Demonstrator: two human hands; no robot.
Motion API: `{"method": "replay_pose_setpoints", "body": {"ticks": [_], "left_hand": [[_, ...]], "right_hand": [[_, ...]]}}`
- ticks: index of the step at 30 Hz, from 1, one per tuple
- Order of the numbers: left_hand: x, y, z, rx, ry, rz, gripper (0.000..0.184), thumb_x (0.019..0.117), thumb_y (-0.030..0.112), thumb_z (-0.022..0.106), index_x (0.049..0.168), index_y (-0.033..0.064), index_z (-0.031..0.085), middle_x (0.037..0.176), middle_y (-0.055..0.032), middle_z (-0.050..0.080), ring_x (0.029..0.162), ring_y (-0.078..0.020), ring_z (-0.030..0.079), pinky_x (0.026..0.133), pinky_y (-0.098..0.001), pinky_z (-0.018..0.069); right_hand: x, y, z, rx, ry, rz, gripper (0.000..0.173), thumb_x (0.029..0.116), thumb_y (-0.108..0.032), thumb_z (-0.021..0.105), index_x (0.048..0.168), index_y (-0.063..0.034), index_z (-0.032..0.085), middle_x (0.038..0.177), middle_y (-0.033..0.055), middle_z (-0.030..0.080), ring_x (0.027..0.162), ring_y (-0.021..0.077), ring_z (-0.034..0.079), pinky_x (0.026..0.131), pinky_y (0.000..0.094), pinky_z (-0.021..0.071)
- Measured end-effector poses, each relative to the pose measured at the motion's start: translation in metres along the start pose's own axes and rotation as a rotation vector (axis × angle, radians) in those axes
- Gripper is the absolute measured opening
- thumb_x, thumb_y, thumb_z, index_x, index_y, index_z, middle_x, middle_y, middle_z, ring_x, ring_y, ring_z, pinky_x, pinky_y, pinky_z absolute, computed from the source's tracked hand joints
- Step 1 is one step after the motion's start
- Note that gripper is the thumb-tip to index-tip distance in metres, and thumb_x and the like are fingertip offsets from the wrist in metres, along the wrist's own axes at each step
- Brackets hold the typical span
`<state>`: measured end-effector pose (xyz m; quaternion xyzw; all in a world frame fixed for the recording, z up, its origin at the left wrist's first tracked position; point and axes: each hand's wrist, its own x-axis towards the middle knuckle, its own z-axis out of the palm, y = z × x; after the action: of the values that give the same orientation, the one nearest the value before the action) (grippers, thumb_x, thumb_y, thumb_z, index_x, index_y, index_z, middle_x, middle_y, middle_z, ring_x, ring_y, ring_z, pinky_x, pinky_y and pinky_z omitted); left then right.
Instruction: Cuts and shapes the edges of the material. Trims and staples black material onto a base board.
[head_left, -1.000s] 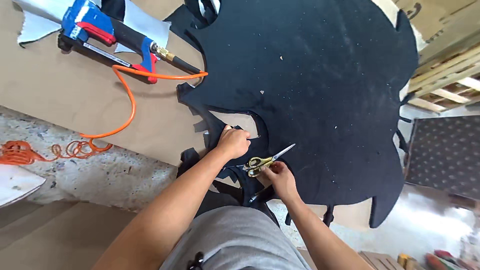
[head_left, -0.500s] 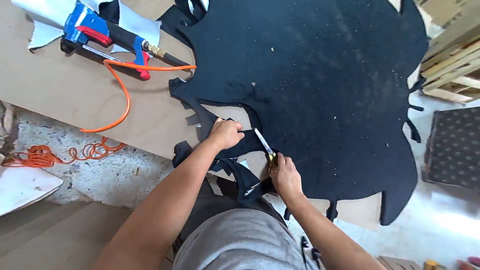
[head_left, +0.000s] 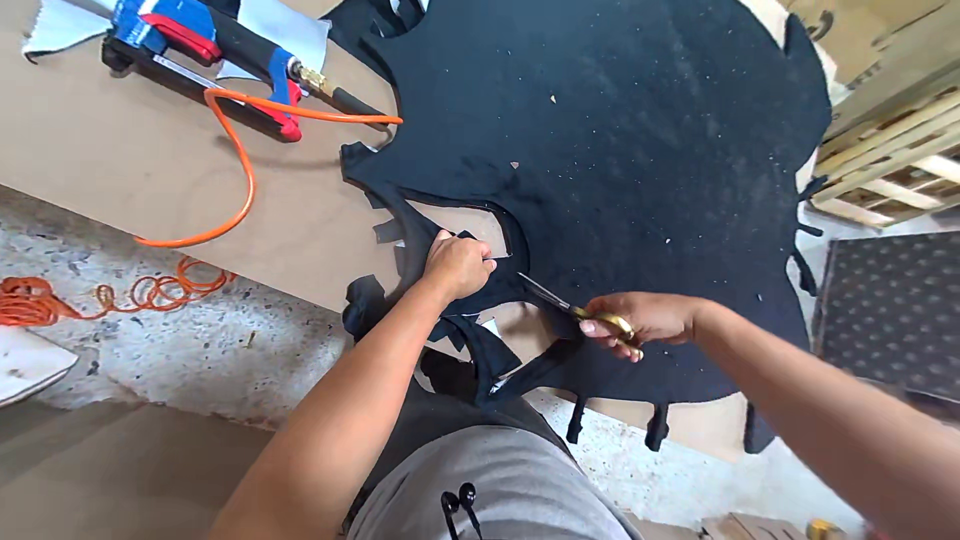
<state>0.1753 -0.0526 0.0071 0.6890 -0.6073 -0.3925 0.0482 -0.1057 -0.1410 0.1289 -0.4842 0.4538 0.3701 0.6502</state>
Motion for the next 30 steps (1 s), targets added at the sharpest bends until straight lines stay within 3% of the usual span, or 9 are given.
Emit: {"method": "replay_pose_setpoints", "body": {"ticks": [5, 7, 10, 15, 19, 23, 26, 30], "left_hand": [[0.001, -0.004, 0.000, -0.047, -0.009, 0.018, 0.030, 0.1049, 0.038, 0.054, 0.103, 0.0196, 0.077, 0.093, -0.0025, 0.075, 0.097, -0.0189, 0.068, 0.107, -0.0483, 0.0393], [0.001, -0.007, 0.000, -0.061, -0.012, 0.024, 0.029, 0.1049, 0.037, 0.054, 0.101, 0.0198, 0.077, 0.091, -0.0015, 0.075, 0.096, -0.0177, 0.068, 0.106, -0.0470, 0.0394], [0.003, -0.010, -0.003, -0.064, -0.029, 0.048, 0.028, 0.1051, 0.035, 0.054, 0.100, 0.0188, 0.077, 0.089, -0.0018, 0.074, 0.094, -0.0181, 0.067, 0.104, -0.0467, 0.0402], [0.003, -0.012, -0.007, -0.070, -0.057, 0.044, 0.029, 0.1051, 0.035, 0.054, 0.100, 0.0182, 0.077, 0.088, -0.0017, 0.074, 0.094, -0.0178, 0.067, 0.105, -0.0468, 0.0399], [0.005, -0.012, -0.009, -0.080, -0.068, 0.054, 0.029, 0.1050, 0.035, 0.055, 0.098, 0.0166, 0.077, 0.088, -0.0021, 0.074, 0.093, -0.0176, 0.067, 0.105, -0.0478, 0.0399], [0.005, -0.009, -0.014, -0.072, -0.117, 0.020, 0.030, 0.1051, 0.035, 0.056, 0.101, 0.0158, 0.077, 0.092, -0.0030, 0.074, 0.097, -0.0189, 0.067, 0.106, -0.0494, 0.0397], [0.003, -0.005, -0.011, -0.087, -0.099, 0.015, 0.029, 0.1050, 0.035, 0.057, 0.101, 0.0151, 0.077, 0.090, -0.0034, 0.074, 0.096, -0.0193, 0.067, 0.108, -0.0501, 0.0391], [0.001, -0.007, -0.010, -0.091, -0.073, 0.015, 0.027, 0.1048, 0.033, 0.057, 0.099, 0.0174, 0.078, 0.088, -0.0006, 0.074, 0.094, -0.0158, 0.067, 0.107, -0.0477, 0.0379]], "right_hand": [[0.011, -0.014, -0.018, 0.092, -0.062, 0.092, 0.039, 0.0986, -0.050, 0.064, 0.105, -0.0117, 0.056, 0.069, -0.0001, 0.054, 0.052, 0.0084, 0.055, 0.047, 0.0233, 0.0508], [0.020, -0.008, -0.013, 0.087, -0.058, 0.082, 0.041, 0.0970, -0.050, 0.067, 0.105, -0.0118, 0.055, 0.069, -0.0003, 0.052, 0.050, 0.0085, 0.053, 0.047, 0.0240, 0.0497], [0.037, 0.020, 0.007, 0.125, -0.002, -0.007, 0.036, 0.0957, -0.039, 0.071, 0.109, -0.0106, 0.055, 0.068, -0.0014, 0.050, 0.051, 0.0078, 0.050, 0.048, 0.0237, 0.0471], [0.077, 0.054, 0.030, 0.299, -0.001, -0.163, 0.050, 0.0839, -0.050, 0.080, 0.108, -0.0114, 0.058, 0.068, -0.0010, 0.055, 0.051, 0.0078, 0.054, 0.050, 0.0232, 0.0488], [0.074, 0.061, 0.037, 0.392, -0.061, -0.227, 0.060, 0.0791, -0.059, 0.082, 0.108, -0.0127, 0.056, 0.072, -0.0005, 0.057, 0.055, 0.0085, 0.057, 0.053, 0.0237, 0.0515], [0.027, 0.037, 0.030, 0.254, -0.058, -0.082, 0.053, 0.0897, -0.055, 0.073, 0.112, -0.0106, 0.056, 0.073, 0.0009, 0.057, 0.057, 0.0106, 0.059, 0.056, 0.0264, 0.0541], [0.008, 0.001, 0.023, 0.128, 0.000, 0.043, 0.044, 0.0982, -0.050, 0.065, 0.107, -0.0080, 0.055, 0.068, 0.0009, 0.054, 0.053, 0.0106, 0.057, 0.052, 0.0257, 0.0533], [0.023, -0.013, 0.027, 0.145, 0.012, 0.070, 0.046, 0.0966, -0.052, 0.066, 0.106, -0.0089, 0.054, 0.068, 0.0008, 0.053, 0.051, 0.0099, 0.056, 0.049, 0.0242, 0.0519]]}}
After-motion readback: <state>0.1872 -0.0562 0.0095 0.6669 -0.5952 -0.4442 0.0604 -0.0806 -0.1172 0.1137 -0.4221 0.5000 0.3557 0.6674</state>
